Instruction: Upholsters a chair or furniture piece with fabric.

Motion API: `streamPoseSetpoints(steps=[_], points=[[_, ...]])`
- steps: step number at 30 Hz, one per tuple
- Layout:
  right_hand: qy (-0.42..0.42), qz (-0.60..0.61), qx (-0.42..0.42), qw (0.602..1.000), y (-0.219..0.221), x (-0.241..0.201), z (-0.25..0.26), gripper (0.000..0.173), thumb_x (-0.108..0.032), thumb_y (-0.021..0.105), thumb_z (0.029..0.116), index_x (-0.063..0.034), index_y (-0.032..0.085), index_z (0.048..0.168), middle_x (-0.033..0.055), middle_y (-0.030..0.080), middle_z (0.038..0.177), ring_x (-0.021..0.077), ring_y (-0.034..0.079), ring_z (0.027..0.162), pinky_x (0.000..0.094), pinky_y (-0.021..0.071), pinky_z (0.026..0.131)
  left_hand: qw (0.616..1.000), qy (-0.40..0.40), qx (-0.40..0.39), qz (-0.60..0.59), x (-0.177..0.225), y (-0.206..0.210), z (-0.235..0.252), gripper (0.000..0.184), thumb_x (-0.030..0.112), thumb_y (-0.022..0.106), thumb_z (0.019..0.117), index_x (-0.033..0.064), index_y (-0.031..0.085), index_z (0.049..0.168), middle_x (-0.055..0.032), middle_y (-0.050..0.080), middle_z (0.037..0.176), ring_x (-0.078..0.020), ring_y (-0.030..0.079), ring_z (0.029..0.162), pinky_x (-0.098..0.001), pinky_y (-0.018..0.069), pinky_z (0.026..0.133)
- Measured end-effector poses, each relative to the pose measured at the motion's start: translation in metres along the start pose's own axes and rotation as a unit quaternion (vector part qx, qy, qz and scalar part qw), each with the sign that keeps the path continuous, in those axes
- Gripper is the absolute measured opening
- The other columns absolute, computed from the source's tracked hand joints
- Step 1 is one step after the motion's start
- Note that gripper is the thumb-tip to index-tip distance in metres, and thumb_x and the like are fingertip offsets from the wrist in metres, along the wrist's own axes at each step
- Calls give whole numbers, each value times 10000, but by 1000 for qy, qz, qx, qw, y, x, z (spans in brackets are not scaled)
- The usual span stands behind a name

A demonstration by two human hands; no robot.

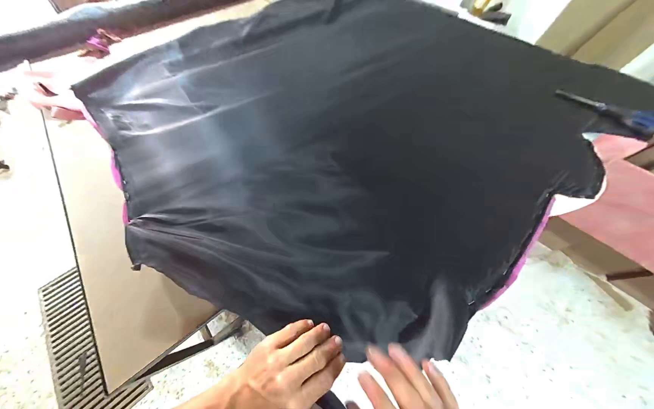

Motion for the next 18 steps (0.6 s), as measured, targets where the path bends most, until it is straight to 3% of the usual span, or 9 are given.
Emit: streamPoseSetpoints(steps=[1,3,4,6,8,13,16,18], points=[[-8,-41,-24,999,16,8,5,472,-386,609,995,-235,527,1435,22,543,1515,193,385,1496,507,221,1249,1000,-9,5,10,-4,-5,-4,257,159,551,1037,169,675,1262,-3,684,1351,-195,560,1360,-419,417,1169],[-40,-89,-18,995,43,27,9,472,-358,595,989,-252,530,1445,0,537,1530,188,409,1485,512,269,1239,998,-33,-21,57,-25,-6,-16,389,188,471,1053,249,548,1429,66,523,1547,-161,363,1515,-462,264,1259],[-58,-98,1,993,50,33,8,406,-321,564,999,-252,575,1399,-18,579,1487,172,459,1446,473,310,1223,996,-40,-32,73,-37,-5,-23,423,177,453,1055,257,508,1467,68,479,1584,-159,330,1532,-483,247,1264],[-86,-89,37,992,54,37,5,277,-249,531,1023,-223,688,1249,-25,683,1356,167,572,1340,404,403,1167,996,-29,-27,84,-54,-5,-35,402,124,486,1040,208,563,1425,25,542,1536,-181,427,1482,-484,332,1227],[-99,-66,64,991,52,37,0,247,-215,518,1037,-197,724,1172,-17,726,1272,163,622,1275,364,455,1126,997,-2,6,71,-56,-13,-42,307,80,526,1039,140,649,1313,-23,637,1430,-202,553,1381,-434,438,1167],[-112,-44,93,988,47,33,-2,220,-168,549,1024,-174,730,1151,-9,730,1250,161,633,1253,337,481,1103,998,29,44,39,-44,-25,-44,214,47,551,1027,60,688,1191,-66,689,1343,-222,608,1319,-400,481,1133],[-112,-39,42,992,53,29,-2,193,-241,580,1011,-165,738,1092,16,720,1270,184,634,1256,350,493,1100,999,33,16,36,-40,-22,-44,230,189,529,1031,53,706,1085,-94,715,1284,-245,631,1285,-414,495,1109],[-100,-29,18,994,50,26,2,267,-361,542,1026,-159,714,999,24,728,1256,182,644,1248,355,501,1086,999,15,-6,50,-39,-23,-35,341,349,480,1052,109,680,1189,-70,738,1216,-218,657,1235,-390,505,1079]])
Point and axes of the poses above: each hand's wrist, its own z-axis towards the middle knuckle, its own y-axis out of the palm, x = y × z, the point moved 9 cm from there along z, towards the middle knuckle
